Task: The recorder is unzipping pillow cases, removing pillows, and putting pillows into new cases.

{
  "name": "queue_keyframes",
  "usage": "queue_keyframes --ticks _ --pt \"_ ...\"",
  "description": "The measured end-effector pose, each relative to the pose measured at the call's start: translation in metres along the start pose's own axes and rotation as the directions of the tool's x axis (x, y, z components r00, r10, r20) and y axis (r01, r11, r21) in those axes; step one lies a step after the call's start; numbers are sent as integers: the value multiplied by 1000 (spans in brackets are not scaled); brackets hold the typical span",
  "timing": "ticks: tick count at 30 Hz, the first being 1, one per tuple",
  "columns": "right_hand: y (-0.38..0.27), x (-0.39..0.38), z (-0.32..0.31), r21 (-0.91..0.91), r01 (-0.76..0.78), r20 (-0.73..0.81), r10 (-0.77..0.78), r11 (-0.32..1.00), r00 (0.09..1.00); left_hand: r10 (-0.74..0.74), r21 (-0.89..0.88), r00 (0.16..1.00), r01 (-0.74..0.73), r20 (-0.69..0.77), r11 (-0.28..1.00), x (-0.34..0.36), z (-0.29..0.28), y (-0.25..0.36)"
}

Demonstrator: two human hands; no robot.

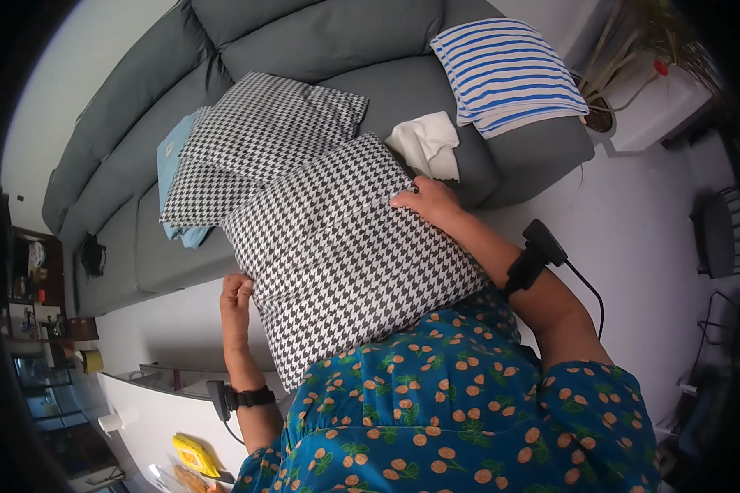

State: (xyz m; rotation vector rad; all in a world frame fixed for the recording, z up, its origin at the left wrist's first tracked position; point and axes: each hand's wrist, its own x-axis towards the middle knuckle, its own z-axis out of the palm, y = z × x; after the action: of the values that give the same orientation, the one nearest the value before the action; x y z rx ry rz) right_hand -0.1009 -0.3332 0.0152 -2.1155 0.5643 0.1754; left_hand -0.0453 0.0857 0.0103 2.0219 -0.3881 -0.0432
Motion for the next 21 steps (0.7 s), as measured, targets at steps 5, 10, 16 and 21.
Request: queue_keyframes --ticks 5,10,16,21 --pt "4 10 -3 267 -18 121 -15 964 993 -398 -500 917 353 18 791 -9 26 10" --pt "-15 3 -6 668 -423 548 -20 612 836 -555 -579 785 596 275 556 -10 20 11" --pt "-8 0 -21 720 -176 392 -183 672 902 -490 -785 836 469 247 404 -3 40 50" --pt "-38 -30 -45 705 -61 189 -105 706 976 -372 -770 911 366 181 522 23 41 53"
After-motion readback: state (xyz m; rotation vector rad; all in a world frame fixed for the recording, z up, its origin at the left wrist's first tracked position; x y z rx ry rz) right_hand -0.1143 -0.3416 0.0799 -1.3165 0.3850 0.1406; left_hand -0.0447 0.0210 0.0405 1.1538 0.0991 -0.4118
